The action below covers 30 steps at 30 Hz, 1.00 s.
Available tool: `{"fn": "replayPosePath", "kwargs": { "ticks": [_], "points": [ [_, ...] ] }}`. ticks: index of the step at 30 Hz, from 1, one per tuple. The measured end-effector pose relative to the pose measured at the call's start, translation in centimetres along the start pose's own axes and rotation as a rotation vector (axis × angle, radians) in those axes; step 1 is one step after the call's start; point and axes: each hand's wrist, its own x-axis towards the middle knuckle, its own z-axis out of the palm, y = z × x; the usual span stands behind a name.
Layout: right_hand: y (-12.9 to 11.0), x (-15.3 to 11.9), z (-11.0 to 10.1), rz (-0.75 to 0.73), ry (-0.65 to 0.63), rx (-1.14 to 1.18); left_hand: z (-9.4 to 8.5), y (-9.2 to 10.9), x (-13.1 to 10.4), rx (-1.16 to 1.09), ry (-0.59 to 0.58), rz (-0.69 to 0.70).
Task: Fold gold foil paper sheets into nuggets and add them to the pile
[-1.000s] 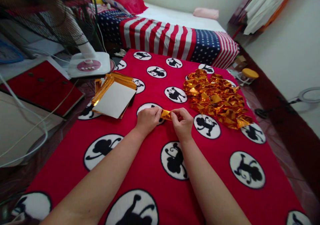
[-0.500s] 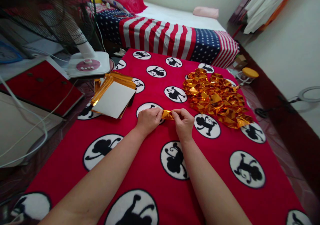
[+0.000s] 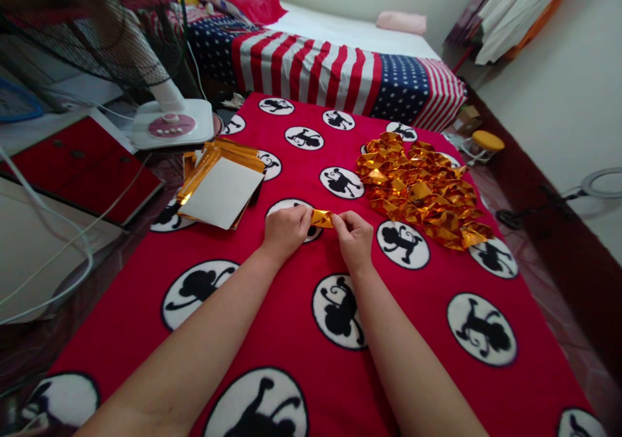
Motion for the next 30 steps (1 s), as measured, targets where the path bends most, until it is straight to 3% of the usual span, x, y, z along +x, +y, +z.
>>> {"fn": "replayPosePath", "kwargs": {
  "ticks": [5,11,16,20,24,30],
  "points": [
    [0.21,0.01,-0.02,0.023,0.027,-0.013,-0.07,0.17,-0.07,-0.012,-0.048,0.052],
    [0.15,-0.03,-0.04,-0.005,-0.020,0.011,-0.08,0.17,0.02,0.006,-0.037,-0.037],
    [0.06,0.02,-0.06,0.007,0.020,0.003,-0.03,0.13,-0.02,-0.013,-0.047,0.024],
    [-0.12,-0.07,-0.15,-0.016,-0.020,0.003,-0.15,0.14,-0.01,-0.018,-0.038,-0.004],
    [-0.17,-0.06,-0.09,0.008,0.021,-0.001,-0.21,0.23,-0.03,-0.031,-0.063,0.012],
    [-0.30,-0.10,0.13,0.063,0.023,0.073,0.09,-0.39,0.40,-0.240,0.023,-0.065]
  ]
}}
